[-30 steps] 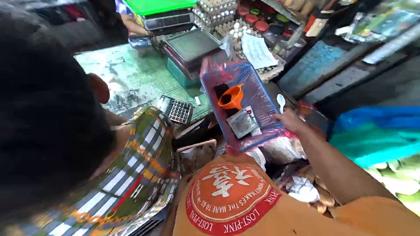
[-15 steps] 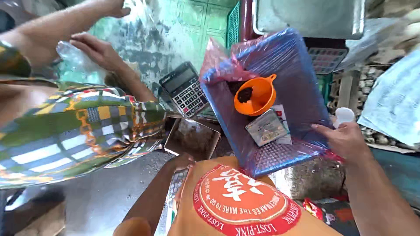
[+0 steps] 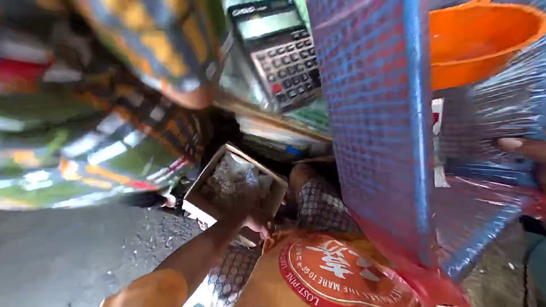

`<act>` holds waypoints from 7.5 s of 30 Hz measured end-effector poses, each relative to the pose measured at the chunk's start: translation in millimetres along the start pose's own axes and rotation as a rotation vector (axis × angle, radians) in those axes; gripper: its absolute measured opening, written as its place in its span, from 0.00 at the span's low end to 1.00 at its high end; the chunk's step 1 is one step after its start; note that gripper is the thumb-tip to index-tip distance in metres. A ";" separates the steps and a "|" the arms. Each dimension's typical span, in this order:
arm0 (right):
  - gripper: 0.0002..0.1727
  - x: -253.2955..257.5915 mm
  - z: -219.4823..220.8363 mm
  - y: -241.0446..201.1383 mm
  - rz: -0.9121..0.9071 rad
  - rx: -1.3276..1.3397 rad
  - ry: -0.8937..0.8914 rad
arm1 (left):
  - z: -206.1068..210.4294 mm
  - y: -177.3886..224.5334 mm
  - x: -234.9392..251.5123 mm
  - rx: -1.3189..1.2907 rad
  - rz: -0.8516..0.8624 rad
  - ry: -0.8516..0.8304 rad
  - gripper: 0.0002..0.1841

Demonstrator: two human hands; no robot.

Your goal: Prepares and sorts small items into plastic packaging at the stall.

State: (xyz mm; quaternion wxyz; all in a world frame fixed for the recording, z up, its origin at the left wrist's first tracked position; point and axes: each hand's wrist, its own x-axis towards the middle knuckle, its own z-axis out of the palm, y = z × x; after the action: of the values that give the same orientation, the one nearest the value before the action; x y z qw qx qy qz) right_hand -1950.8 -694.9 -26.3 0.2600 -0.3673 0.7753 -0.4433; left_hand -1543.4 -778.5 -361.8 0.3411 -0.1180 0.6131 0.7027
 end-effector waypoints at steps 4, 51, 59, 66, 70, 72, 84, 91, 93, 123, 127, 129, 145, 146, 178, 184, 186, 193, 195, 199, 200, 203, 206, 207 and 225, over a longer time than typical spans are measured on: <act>0.13 -23.5 8.1 14.8 -0.112 -0.052 -0.120 | 25.8 29.7 -2.0 -0.105 -0.036 0.219 0.13; 0.16 -52.9 176.4 196.2 0.266 -0.244 -0.618 | 31.6 -124.4 -65.7 -0.784 -0.364 1.335 0.20; 0.17 -90.5 179.8 172.9 0.119 -0.141 -0.800 | -82.4 -53.4 -105.6 0.002 -0.677 1.017 0.20; 0.25 -137.2 144.8 167.8 0.138 -0.403 -1.236 | -80.9 -72.4 -52.9 -0.019 -0.775 1.525 0.18; 0.26 -159.8 112.1 169.3 0.109 -0.452 -1.258 | -73.6 -103.2 -73.0 0.063 -0.664 1.368 0.21; 0.26 -173.8 103.0 171.7 0.089 -0.443 -1.228 | -76.1 -109.8 -87.3 0.114 -0.589 1.268 0.21; 0.22 -185.0 106.0 192.6 0.275 -0.243 -1.161 | -69.2 -118.6 -64.0 -0.118 -0.647 1.517 0.20; 0.13 -165.3 131.9 168.6 0.295 -0.414 -1.145 | 42.1 5.9 -54.3 0.212 -0.221 1.379 0.16; 0.11 -164.0 135.8 156.9 0.230 -0.395 -0.949 | 105.8 38.5 -10.0 0.458 -0.103 1.209 0.13; 0.22 -196.2 81.3 138.7 0.518 -0.025 -0.942 | 166.1 43.0 -58.9 -0.139 0.301 1.158 0.11; 0.11 -173.7 97.3 132.6 0.335 -0.235 -0.995 | 95.0 -14.0 -75.9 0.091 -0.312 1.146 0.14; 0.09 -148.6 116.5 121.2 0.214 -0.315 -0.980 | 52.8 -44.2 -59.5 0.119 -0.424 1.049 0.14; 0.08 -53.4 211.7 136.9 0.128 -0.073 -1.022 | -6.0 -114.9 44.2 0.279 -0.735 0.926 0.18; 0.09 -64.5 208.6 137.7 0.181 -0.036 -1.105 | -4.9 -115.4 42.5 0.288 -0.736 0.949 0.17; 0.14 -68.0 375.9 45.8 0.130 0.315 -0.933 | 78.6 23.9 -114.1 -0.931 0.733 1.758 0.20; 0.11 -64.2 392.6 50.6 0.260 0.469 -0.936 | 105.3 41.9 -66.6 -1.287 0.895 1.790 0.12; 0.11 -61.8 389.1 56.8 0.267 0.522 -0.978 | 110.0 47.5 -70.3 -1.378 0.948 1.940 0.03; 0.09 -60.3 344.9 59.8 0.183 0.565 -1.040 | 144.6 55.7 -74.5 -1.082 0.802 2.171 0.04; 0.16 -55.9 332.8 64.1 0.185 0.567 -1.026 | 146.0 60.0 -69.3 -1.094 0.830 2.190 0.05; 0.10 -47.8 312.8 67.1 0.112 0.565 -1.007 | 145.3 68.3 -66.8 -1.139 0.852 2.257 0.15; 0.09 -47.3 310.8 67.8 0.083 0.555 -0.988 | 144.4 70.3 -66.4 -1.147 0.852 2.272 0.15; 0.06 -49.2 311.3 68.3 -0.016 0.492 -0.906 | 143.9 75.2 -65.5 -1.141 0.860 2.278 0.11; 0.08 -52.7 310.1 66.7 -0.030 0.518 -0.919 | 143.8 77.8 -62.6 -1.155 0.871 2.282 0.08; 0.09 -52.1 308.2 65.5 -0.009 0.550 -0.948 | 143.3 78.2 -62.2 -1.162 0.878 2.285 0.08; 0.09 -43.7 305.9 72.9 -0.277 0.516 -1.364 | 148.8 100.2 -80.9 -1.096 0.883 2.271 0.13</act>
State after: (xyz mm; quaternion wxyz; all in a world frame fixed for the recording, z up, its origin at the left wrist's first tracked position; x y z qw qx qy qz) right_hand -1726.7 -787.1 -231.3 0.7036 -0.5825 0.2594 -0.3136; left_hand -1508.6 -666.9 -203.5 -0.7002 -0.5475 0.1823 0.4204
